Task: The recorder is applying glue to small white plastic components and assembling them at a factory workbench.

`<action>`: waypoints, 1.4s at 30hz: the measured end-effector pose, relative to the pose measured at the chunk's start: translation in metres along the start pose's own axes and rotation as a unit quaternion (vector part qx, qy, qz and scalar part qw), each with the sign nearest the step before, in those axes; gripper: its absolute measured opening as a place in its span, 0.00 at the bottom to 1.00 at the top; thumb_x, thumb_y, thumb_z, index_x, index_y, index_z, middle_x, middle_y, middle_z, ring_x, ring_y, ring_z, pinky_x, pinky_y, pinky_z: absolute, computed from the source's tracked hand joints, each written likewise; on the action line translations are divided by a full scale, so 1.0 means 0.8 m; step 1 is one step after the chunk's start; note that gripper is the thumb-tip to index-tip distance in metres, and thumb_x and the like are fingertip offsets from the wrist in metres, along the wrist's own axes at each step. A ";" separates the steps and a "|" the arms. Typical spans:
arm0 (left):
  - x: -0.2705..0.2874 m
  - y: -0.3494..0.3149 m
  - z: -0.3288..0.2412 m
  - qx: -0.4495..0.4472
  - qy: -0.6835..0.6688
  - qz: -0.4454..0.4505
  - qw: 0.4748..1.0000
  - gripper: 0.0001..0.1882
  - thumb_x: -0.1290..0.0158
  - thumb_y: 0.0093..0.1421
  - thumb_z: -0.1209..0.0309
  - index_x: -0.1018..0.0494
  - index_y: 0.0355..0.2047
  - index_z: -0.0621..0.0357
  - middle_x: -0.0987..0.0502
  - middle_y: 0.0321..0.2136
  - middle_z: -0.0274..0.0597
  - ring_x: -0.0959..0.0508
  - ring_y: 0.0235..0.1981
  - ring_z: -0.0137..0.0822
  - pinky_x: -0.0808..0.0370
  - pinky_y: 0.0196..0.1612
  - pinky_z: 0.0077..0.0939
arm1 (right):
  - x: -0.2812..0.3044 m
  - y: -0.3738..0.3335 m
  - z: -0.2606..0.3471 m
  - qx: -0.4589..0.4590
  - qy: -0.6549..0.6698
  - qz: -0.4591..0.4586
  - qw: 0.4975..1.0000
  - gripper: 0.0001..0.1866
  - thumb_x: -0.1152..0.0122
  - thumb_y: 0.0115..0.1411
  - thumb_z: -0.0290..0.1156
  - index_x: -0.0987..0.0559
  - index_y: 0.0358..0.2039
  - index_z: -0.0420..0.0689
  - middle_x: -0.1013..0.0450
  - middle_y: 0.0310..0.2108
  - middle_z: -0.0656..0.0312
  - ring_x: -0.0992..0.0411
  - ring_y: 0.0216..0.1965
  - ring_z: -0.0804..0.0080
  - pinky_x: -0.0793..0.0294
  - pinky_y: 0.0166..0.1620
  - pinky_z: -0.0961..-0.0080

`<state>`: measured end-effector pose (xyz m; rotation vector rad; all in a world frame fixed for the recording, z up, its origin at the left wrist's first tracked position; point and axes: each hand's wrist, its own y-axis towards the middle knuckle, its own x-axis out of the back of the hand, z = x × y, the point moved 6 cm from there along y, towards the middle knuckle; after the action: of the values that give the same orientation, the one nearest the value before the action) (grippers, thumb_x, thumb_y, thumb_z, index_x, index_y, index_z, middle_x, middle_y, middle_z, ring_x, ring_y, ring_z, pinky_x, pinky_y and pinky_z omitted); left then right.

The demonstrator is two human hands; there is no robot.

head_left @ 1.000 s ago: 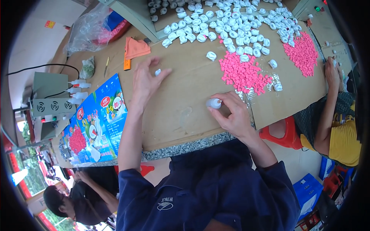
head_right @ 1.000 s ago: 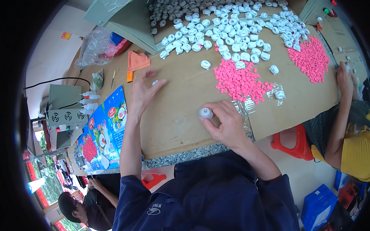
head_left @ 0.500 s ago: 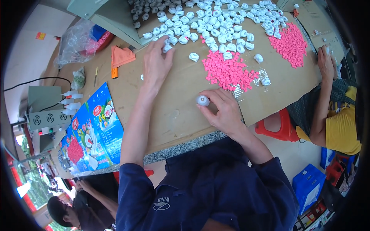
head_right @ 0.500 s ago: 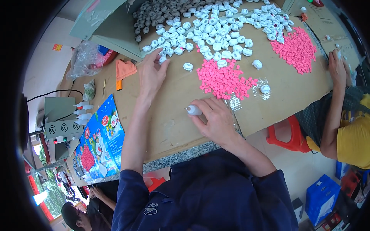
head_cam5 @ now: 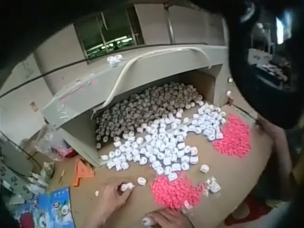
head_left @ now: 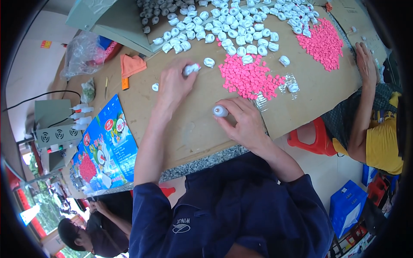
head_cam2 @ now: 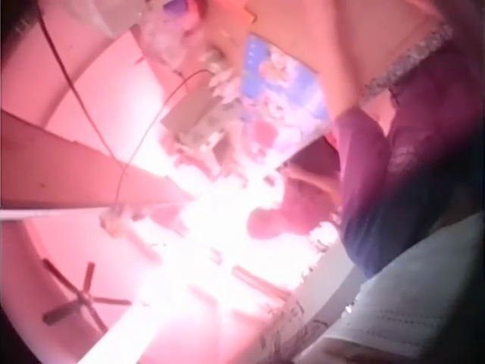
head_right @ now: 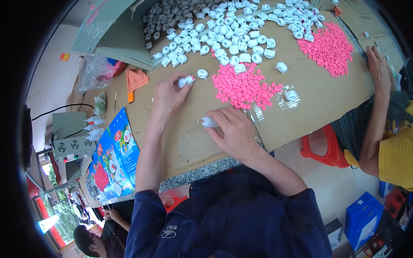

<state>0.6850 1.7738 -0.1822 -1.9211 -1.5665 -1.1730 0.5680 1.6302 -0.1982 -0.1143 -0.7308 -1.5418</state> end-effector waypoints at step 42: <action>0.012 0.033 -0.023 -0.125 0.021 -0.048 0.991 0.19 0.50 0.56 0.61 0.29 0.46 0.55 0.34 0.49 0.51 0.39 0.55 0.50 0.44 0.55 0.44 | 0.003 -0.001 0.000 0.019 -0.012 -0.033 0.999 0.13 0.35 0.43 0.26 0.24 0.33 0.42 0.27 0.30 0.59 0.28 0.32 0.63 0.32 0.35 0.72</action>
<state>0.7036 1.7582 -0.1589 -1.9771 -1.5674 -1.5032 0.5673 1.6283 -0.1975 -0.0815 -0.7904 -1.5896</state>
